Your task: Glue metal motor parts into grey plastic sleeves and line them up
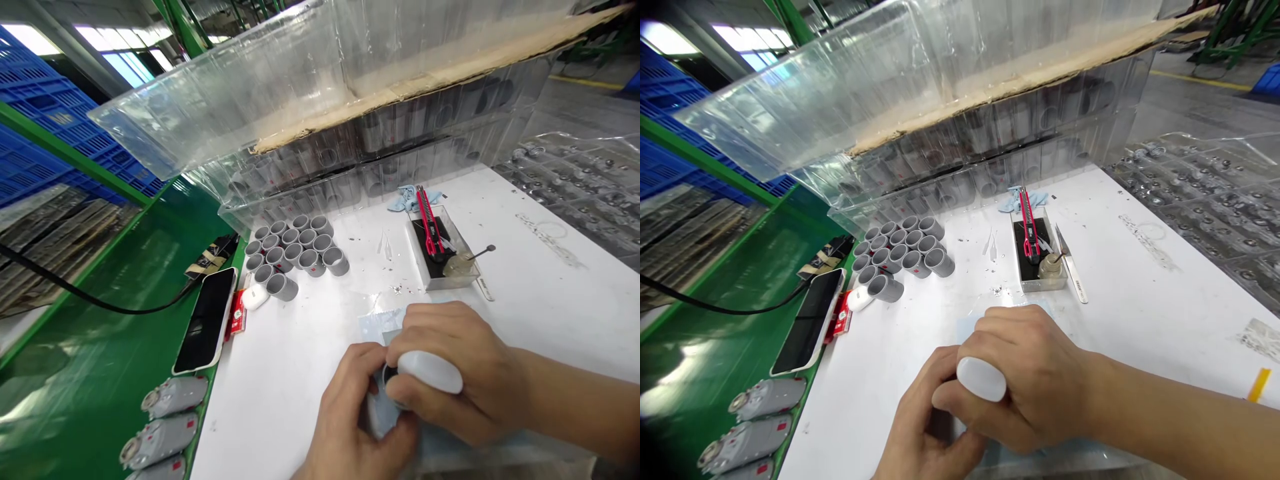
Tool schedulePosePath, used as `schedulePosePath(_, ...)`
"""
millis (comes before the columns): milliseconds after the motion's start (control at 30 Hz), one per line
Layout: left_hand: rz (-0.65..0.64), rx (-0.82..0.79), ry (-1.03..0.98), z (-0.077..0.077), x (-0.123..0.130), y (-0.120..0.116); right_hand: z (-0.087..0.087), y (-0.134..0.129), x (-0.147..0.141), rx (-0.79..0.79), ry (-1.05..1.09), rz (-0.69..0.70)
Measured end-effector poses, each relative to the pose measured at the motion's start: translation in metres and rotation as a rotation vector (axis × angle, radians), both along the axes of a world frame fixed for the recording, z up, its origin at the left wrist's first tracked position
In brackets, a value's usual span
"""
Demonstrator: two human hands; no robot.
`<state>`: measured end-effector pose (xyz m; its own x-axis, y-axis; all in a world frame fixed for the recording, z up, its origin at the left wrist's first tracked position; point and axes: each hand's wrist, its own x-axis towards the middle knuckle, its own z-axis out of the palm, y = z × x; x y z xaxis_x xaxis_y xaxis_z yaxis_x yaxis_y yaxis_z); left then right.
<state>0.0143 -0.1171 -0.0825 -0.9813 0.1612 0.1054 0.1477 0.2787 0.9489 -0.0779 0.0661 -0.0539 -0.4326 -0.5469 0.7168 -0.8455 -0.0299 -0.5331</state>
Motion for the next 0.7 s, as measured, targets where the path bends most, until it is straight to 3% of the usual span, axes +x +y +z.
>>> schedulePosePath(367,0.006,0.017,0.05,0.001,0.0,0.003,0.009,0.007,-0.004,0.104,-0.081,0.062)
schedulePosePath(700,0.042,0.041,0.0,0.0,-0.001,0.003,0.012,0.006,-0.001,0.185,-0.235,-0.065)
